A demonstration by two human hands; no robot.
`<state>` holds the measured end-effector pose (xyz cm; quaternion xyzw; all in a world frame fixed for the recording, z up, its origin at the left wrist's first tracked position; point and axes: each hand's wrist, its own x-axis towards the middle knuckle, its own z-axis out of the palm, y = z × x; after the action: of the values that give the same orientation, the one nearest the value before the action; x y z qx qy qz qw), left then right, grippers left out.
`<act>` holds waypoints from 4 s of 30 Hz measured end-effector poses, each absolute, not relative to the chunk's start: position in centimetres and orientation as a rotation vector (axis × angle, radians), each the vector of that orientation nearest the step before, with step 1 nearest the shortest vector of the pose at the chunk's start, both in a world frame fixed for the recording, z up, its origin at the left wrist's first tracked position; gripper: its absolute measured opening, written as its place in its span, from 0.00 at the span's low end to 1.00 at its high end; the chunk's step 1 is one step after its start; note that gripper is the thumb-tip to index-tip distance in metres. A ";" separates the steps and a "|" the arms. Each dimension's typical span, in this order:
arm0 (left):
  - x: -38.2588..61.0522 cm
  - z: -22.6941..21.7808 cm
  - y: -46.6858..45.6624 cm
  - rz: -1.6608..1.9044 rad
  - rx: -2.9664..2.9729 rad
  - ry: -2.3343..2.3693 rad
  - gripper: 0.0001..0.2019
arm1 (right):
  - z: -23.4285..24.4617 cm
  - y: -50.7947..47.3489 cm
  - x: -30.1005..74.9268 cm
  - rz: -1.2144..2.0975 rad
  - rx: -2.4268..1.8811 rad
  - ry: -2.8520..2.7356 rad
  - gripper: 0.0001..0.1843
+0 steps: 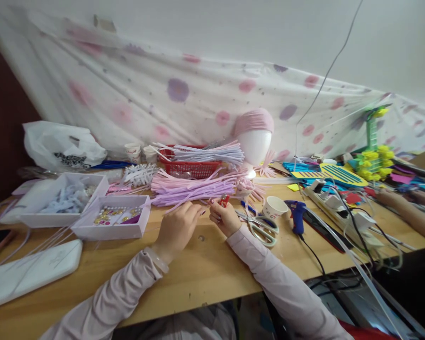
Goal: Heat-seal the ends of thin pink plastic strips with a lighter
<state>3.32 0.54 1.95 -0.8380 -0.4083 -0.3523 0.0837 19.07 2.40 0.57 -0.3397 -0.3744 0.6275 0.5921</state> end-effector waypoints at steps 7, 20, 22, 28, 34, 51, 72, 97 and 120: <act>1.4 1.2 1.0 -1.086 -2.403 -1.228 0.11 | 0.9 2.5 19.1 1.591 -0.900 -0.825 0.24; 0.3 0.9 1.7 -1.097 -2.172 -1.197 0.08 | 0.9 2.7 19.8 1.664 -1.033 -0.698 0.21; 0.3 0.9 1.6 -1.114 -2.172 -1.177 0.08 | 1.0 2.8 19.9 1.664 -1.030 -0.659 0.19; 0.5 0.9 1.4 -1.138 -2.177 -1.149 0.07 | 1.0 3.1 20.0 1.616 -0.976 -0.600 0.19; 0.7 0.9 1.2 -1.136 -2.187 -1.150 0.06 | 0.7 3.2 20.0 1.628 -0.965 -0.603 0.19; 0.8 1.1 0.9 -1.163 -2.251 -1.149 0.08 | 0.6 2.5 19.2 1.685 -1.021 -0.696 0.18; 0.9 0.8 0.8 -1.183 -2.260 -1.135 0.07 | -0.8 2.2 17.7 1.684 -1.070 -0.957 0.21; 0.9 0.9 0.9 -1.215 -2.224 -1.140 0.06 | 1.5 2.5 19.7 1.548 -0.842 -0.563 0.23; 0.9 0.9 0.8 -1.284 -2.282 -1.164 0.09 | -0.3 1.5 17.4 1.277 -1.018 -1.298 0.23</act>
<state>0.88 0.76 0.86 -0.7889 -0.4023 -0.4437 0.1377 17.38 1.54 -0.35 -0.4216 -0.5375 0.5289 0.5036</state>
